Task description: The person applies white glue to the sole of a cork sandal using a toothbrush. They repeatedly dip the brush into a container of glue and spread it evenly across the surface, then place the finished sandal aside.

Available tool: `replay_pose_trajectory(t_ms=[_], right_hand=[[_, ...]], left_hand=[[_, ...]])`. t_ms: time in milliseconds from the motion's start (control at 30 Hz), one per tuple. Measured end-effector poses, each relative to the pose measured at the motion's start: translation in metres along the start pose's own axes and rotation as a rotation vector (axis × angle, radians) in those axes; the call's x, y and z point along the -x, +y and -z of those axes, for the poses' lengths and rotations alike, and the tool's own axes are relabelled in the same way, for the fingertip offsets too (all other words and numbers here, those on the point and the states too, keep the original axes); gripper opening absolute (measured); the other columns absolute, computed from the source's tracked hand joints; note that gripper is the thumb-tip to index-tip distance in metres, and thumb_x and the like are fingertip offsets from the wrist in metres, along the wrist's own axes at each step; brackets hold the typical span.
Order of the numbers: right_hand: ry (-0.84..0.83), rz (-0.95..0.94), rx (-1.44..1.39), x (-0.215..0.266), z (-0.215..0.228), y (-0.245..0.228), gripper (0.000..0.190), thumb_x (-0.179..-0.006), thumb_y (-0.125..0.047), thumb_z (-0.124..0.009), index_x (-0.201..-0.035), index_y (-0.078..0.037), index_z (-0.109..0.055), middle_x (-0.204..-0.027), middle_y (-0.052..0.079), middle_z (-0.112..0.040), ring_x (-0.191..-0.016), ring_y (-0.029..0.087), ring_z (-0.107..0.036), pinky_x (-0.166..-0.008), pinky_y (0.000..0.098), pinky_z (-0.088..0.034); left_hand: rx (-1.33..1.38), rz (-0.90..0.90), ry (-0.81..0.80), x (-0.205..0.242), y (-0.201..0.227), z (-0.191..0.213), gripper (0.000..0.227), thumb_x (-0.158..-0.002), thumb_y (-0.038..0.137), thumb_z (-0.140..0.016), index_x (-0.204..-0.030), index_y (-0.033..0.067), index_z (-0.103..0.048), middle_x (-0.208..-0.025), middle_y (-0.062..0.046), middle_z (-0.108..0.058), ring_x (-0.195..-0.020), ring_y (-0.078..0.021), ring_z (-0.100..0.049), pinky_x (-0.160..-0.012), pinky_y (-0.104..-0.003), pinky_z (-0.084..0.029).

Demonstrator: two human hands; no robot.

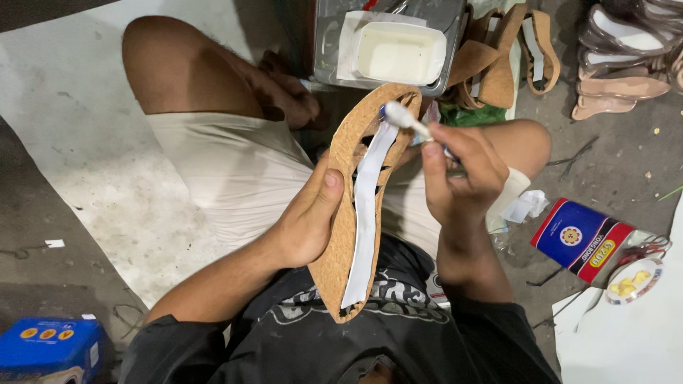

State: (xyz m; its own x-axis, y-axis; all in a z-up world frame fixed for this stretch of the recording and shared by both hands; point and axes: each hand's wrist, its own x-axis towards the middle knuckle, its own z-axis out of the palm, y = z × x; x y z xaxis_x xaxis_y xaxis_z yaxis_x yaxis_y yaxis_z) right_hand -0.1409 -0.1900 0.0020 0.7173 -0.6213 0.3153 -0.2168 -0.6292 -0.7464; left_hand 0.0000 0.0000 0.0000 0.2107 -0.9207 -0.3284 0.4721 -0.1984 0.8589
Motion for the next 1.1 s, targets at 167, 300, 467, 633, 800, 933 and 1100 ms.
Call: replay_pose_trajectory(t_ms=[167,300,467,633,800,933,1100], right_hand=[[-0.028,0.107,-0.070,0.000,-0.002,-0.005,0.020,-0.099,0.009,-0.072,-0.117,0.001,-0.067,-0.107,0.018,-0.069,-0.090,0.022,-0.068,-0.074,0.0278,-0.054],[-0.111,0.198,-0.129,0.003,-0.001,-0.008,0.021,-0.095,0.009,-0.073,-0.112,0.000,-0.066,-0.104,0.017,-0.067,-0.091,0.024,-0.066,-0.074,0.0288,-0.054],[-0.074,0.160,-0.134,0.004,-0.001,-0.007,0.022,-0.094,0.010,-0.071,-0.112,0.000,-0.066,-0.104,0.017,-0.067,-0.088,0.023,-0.067,-0.075,0.0284,-0.054],[-0.147,0.196,-0.118,0.007,0.002,-0.004,0.020,-0.095,0.008,-0.072,-0.112,-0.001,-0.065,-0.104,0.016,-0.068,-0.088,0.023,-0.067,-0.074,0.0293,-0.054],[-0.111,0.166,-0.208,0.008,-0.001,-0.007,0.018,-0.093,0.006,-0.071,-0.109,-0.002,-0.067,-0.098,0.016,-0.068,-0.086,0.021,-0.070,-0.070,0.0273,-0.055],[-0.109,0.190,-0.145,0.010,-0.001,0.005,0.018,-0.098,0.005,-0.072,-0.113,-0.001,-0.065,-0.104,0.017,-0.068,-0.087,0.022,-0.068,-0.073,0.0285,-0.054],[-0.226,0.154,-0.225,0.014,0.004,-0.006,0.017,-0.092,0.006,-0.072,-0.107,0.001,-0.067,-0.098,0.017,-0.068,-0.083,0.022,-0.068,-0.067,0.0278,-0.053]], left_hand=[[0.007,0.004,-0.007,0.001,0.006,-0.002,0.076,-0.108,0.059,-0.021,-0.159,0.0020,-0.026,-0.145,-0.016,-0.051,-0.134,-0.0218,-0.050,-0.114,-0.038,-0.043],[-0.035,-0.030,-0.001,0.002,0.009,-0.001,0.075,-0.110,0.059,-0.019,-0.157,0.0012,-0.033,-0.139,-0.016,-0.053,-0.130,-0.0205,-0.052,-0.113,-0.037,-0.044],[-0.002,-0.030,-0.027,0.004,0.015,-0.002,0.075,-0.109,0.058,-0.020,-0.159,0.0018,-0.026,-0.139,-0.015,-0.053,-0.128,-0.0188,-0.053,-0.110,-0.036,-0.046],[-0.001,-0.027,-0.016,0.005,0.014,-0.002,0.075,-0.111,0.056,-0.020,-0.161,0.0013,-0.025,-0.140,-0.017,-0.053,-0.129,-0.0206,-0.053,-0.111,-0.037,-0.046],[-0.066,-0.143,0.019,0.005,0.015,0.000,0.075,-0.115,0.055,-0.019,-0.165,-0.0007,-0.017,-0.160,-0.017,-0.042,-0.150,-0.0220,-0.040,-0.124,-0.038,-0.035],[-0.034,-0.035,-0.017,0.006,0.015,0.000,0.077,-0.110,0.057,-0.020,-0.163,0.0006,-0.022,-0.144,-0.016,-0.052,-0.133,-0.0211,-0.053,-0.113,-0.037,-0.046],[0.025,-0.086,-0.002,0.006,0.014,0.002,0.077,-0.111,0.059,-0.021,-0.162,0.0012,-0.022,-0.144,-0.015,-0.051,-0.133,-0.0198,-0.053,-0.114,-0.037,-0.046]])
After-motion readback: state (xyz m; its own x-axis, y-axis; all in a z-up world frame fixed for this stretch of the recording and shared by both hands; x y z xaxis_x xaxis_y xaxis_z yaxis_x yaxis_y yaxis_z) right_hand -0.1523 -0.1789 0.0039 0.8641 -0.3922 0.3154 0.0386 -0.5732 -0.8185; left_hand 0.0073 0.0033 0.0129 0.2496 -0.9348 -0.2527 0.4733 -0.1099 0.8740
